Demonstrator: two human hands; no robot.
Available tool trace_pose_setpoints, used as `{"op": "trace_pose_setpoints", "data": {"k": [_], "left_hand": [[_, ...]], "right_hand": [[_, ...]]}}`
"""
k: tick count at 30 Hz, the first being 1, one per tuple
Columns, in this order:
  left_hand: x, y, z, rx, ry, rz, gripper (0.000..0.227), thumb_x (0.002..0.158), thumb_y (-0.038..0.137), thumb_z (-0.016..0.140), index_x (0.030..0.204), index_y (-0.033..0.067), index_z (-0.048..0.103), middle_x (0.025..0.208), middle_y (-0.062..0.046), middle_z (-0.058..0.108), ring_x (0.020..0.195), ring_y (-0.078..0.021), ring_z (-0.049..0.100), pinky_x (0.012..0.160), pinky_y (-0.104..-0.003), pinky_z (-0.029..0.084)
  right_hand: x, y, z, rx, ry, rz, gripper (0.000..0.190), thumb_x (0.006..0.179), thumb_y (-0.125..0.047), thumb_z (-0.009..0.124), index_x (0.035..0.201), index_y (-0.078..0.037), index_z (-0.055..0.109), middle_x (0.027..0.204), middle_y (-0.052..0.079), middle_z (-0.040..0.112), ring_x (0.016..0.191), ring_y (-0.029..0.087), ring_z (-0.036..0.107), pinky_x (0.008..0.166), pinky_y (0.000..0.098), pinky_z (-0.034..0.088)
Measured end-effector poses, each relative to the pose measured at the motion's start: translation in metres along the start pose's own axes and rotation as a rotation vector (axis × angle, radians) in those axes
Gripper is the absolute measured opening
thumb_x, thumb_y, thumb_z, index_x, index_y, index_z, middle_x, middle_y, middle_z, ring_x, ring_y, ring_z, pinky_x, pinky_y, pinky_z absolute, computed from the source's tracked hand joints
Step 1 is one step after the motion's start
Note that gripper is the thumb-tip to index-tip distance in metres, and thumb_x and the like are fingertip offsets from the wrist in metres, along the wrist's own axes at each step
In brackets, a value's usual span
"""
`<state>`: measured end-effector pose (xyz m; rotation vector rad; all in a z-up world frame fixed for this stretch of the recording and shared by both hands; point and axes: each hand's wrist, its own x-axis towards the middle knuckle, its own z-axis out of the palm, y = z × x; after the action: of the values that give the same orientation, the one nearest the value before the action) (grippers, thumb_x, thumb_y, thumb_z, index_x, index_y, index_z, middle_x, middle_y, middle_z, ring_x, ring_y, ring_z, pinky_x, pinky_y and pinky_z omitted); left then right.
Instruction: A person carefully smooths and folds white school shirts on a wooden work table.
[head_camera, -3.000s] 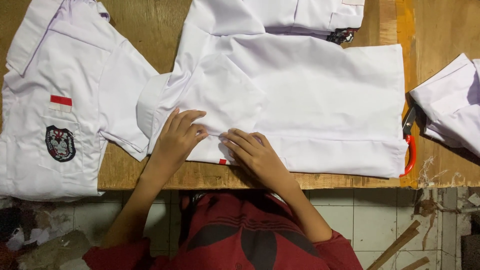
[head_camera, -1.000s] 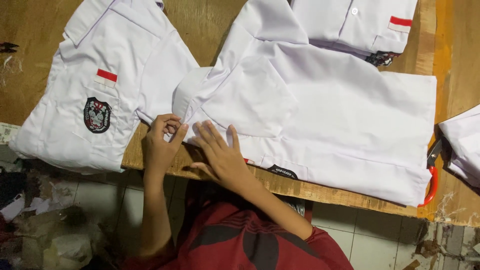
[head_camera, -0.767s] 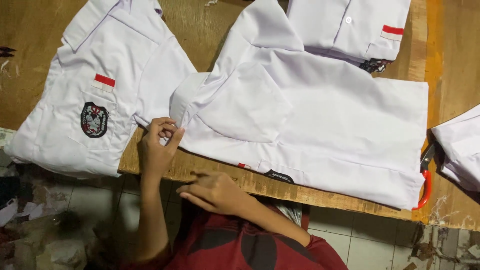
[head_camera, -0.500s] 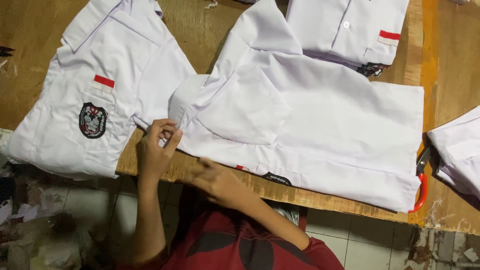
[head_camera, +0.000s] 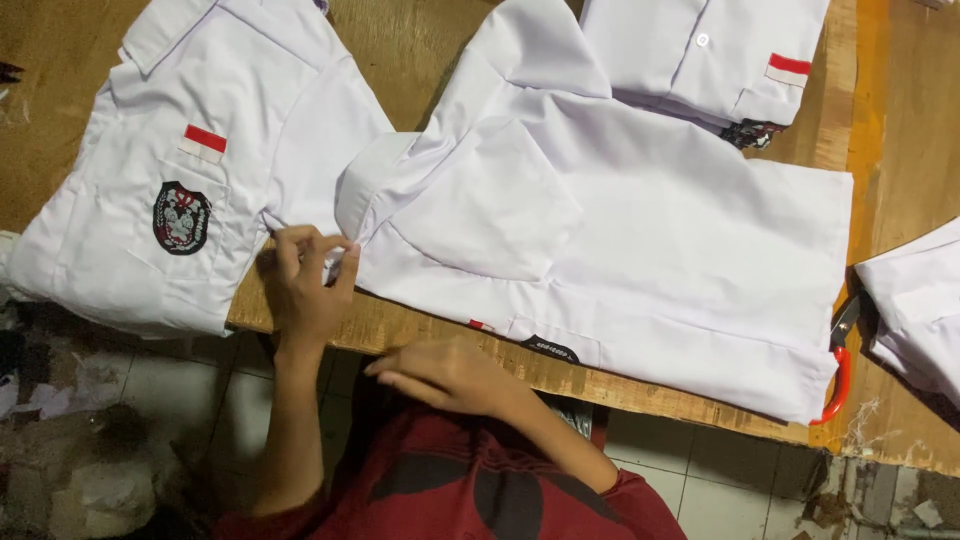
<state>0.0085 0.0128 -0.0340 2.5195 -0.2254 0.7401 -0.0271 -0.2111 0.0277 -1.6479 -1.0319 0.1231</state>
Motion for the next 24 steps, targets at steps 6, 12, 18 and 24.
{"op": "trace_pose_setpoints", "data": {"k": [6, 12, 18, 24], "left_hand": [[0.0, 0.05, -0.032, -0.05, -0.176, -0.038, 0.027, 0.094, 0.019, 0.076, 0.119, 0.0137, 0.066, 0.102, 0.0, 0.063, 0.102, -0.0245, 0.057, 0.089, -0.037, 0.045], [0.002, 0.05, -0.034, 0.084, -0.286, -0.166, 0.014, 0.105, 0.022, 0.067, 0.117, 0.0181, 0.072, 0.092, 0.003, 0.062, 0.097, -0.0207, 0.055, 0.083, -0.038, 0.035], [0.009, 0.053, -0.018, 0.172, -0.311, -0.094, 0.038, 0.098, 0.022, 0.068, 0.135, 0.0212, 0.07, 0.128, 0.001, 0.066, 0.111, -0.0299, 0.054, 0.091, -0.051, 0.04], [0.008, 0.044, -0.025, 0.296, -0.598, -0.354, 0.032, 0.101, 0.043, 0.057, 0.122, 0.0258, 0.074, 0.12, -0.003, 0.073, 0.114, -0.0375, 0.058, 0.087, -0.058, 0.039]], "right_hand": [[-0.051, 0.03, -0.037, -0.44, 0.231, -0.017, 0.011, 0.096, -0.007, 0.069, 0.105, -0.003, 0.074, 0.092, 0.01, 0.076, 0.093, 0.029, 0.074, 0.083, 0.0406, 0.059], [-0.174, 0.047, -0.109, -0.856, 0.496, 0.272, 0.026, 0.089, -0.001, 0.074, 0.113, -0.011, 0.076, 0.104, 0.003, 0.077, 0.106, 0.029, 0.071, 0.096, 0.0414, 0.054], [-0.238, -0.003, -0.164, -1.046, 0.325, 0.862, 0.05, 0.102, -0.036, 0.054, 0.143, -0.007, 0.057, 0.158, 0.011, 0.051, 0.153, 0.029, 0.039, 0.112, 0.0486, 0.034], [-0.255, -0.001, -0.165, -1.138, 0.401, 0.72, 0.036, 0.104, -0.012, 0.058, 0.139, -0.007, 0.058, 0.153, 0.011, 0.054, 0.149, 0.029, 0.044, 0.117, 0.0507, 0.036]]}}
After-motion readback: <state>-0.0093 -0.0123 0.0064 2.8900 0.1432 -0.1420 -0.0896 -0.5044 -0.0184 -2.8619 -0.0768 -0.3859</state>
